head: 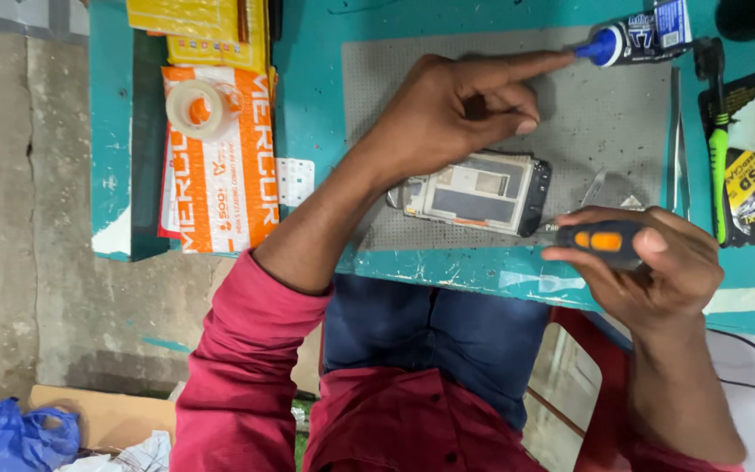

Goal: The person cleans a small electronic component with a brush, then uses a screwdriver to tighten screws on a disassembled electronic device placed on a workbench. The person handles the component and device throughout the clip.

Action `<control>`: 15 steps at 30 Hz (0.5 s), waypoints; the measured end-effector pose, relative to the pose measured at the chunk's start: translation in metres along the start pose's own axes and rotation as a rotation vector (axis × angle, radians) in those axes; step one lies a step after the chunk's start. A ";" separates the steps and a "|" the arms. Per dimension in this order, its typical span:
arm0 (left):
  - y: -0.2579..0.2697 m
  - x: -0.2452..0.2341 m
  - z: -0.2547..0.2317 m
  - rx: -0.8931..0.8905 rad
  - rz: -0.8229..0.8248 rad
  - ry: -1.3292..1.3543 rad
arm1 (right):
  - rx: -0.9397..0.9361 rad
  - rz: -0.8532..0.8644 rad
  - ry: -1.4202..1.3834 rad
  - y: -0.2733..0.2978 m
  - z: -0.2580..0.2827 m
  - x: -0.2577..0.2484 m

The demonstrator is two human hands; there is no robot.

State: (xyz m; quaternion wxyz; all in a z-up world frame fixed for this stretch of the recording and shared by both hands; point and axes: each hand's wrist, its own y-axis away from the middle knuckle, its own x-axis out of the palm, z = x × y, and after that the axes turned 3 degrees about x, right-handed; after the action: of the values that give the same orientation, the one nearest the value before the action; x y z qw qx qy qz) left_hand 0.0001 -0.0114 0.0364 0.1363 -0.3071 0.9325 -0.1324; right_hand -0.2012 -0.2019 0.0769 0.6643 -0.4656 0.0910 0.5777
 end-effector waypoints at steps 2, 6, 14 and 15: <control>-0.002 0.000 -0.002 0.011 -0.001 -0.006 | -0.054 -0.045 0.034 -0.002 -0.001 0.001; -0.001 -0.003 -0.004 -0.021 0.011 -0.013 | 0.000 0.040 -0.098 0.004 -0.009 0.000; 0.001 -0.001 -0.009 0.009 0.019 0.016 | -0.043 0.005 0.049 0.012 -0.004 0.003; 0.001 0.000 -0.010 0.018 0.022 0.022 | -0.033 -0.004 0.029 0.010 -0.003 0.004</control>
State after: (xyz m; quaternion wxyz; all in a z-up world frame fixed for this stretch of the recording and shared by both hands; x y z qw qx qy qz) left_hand -0.0036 -0.0091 0.0454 0.1302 -0.2942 0.9360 -0.1426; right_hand -0.2076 -0.2027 0.0674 0.6563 -0.4849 0.0901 0.5709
